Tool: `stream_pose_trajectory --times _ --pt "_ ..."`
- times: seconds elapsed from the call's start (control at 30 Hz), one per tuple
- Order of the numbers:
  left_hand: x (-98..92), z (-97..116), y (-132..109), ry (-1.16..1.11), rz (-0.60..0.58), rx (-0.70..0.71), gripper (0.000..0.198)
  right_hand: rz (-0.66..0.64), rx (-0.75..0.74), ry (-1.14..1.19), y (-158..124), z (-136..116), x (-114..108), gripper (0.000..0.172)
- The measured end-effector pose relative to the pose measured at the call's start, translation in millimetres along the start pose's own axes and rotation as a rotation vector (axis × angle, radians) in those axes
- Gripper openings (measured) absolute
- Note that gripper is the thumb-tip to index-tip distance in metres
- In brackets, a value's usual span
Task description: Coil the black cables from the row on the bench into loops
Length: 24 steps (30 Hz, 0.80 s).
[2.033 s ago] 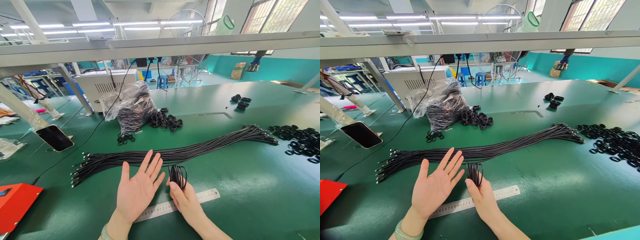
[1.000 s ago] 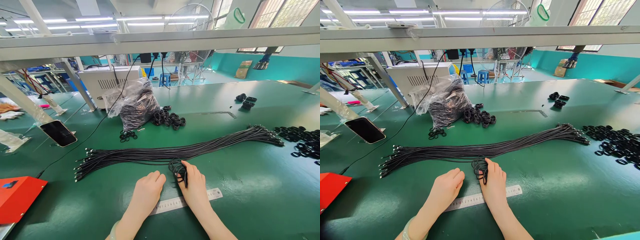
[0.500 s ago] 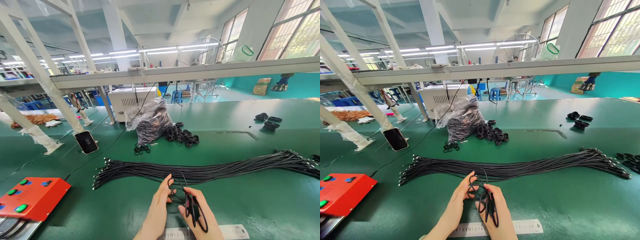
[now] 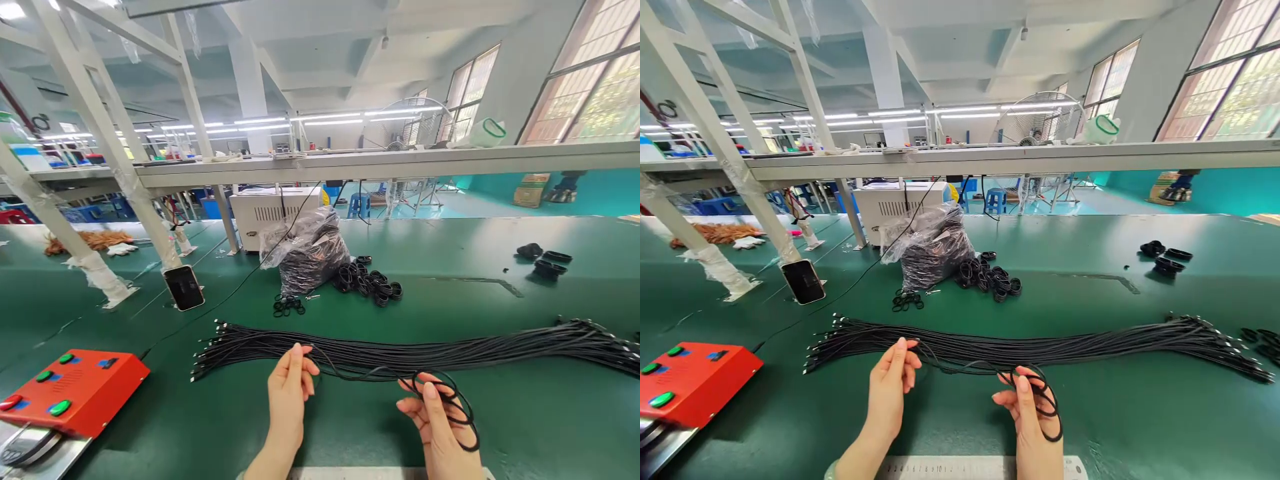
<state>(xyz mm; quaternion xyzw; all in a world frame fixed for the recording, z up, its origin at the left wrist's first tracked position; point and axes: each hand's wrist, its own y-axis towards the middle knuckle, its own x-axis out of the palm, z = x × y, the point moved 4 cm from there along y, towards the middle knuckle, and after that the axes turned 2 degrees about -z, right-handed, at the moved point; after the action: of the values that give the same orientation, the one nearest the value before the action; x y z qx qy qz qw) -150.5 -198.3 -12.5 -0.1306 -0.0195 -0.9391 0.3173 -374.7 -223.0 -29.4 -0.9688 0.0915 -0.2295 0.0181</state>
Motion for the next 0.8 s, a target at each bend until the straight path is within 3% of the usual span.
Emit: stream_pose_trajectory --times 0.43,0.63,0.7,0.8 --pt "-2.9 -3 2 -0.012 0.046 0.015 0.055 0.061 -0.039 0.063 4 -5 -4 0.047" --pt "-7.4 5 4 -0.009 0.056 0.073 0.046 0.097 0.033 0.268 18 -3 -17 0.039" --pt "-7.4 8 1 -0.004 0.041 0.099 0.043 0.055 0.092 0.361 25 -4 -18 0.037" --pt "-1.2 10 -8 0.077 -0.078 0.212 0.034 -0.140 0.252 0.408 28 -4 -8 0.054"
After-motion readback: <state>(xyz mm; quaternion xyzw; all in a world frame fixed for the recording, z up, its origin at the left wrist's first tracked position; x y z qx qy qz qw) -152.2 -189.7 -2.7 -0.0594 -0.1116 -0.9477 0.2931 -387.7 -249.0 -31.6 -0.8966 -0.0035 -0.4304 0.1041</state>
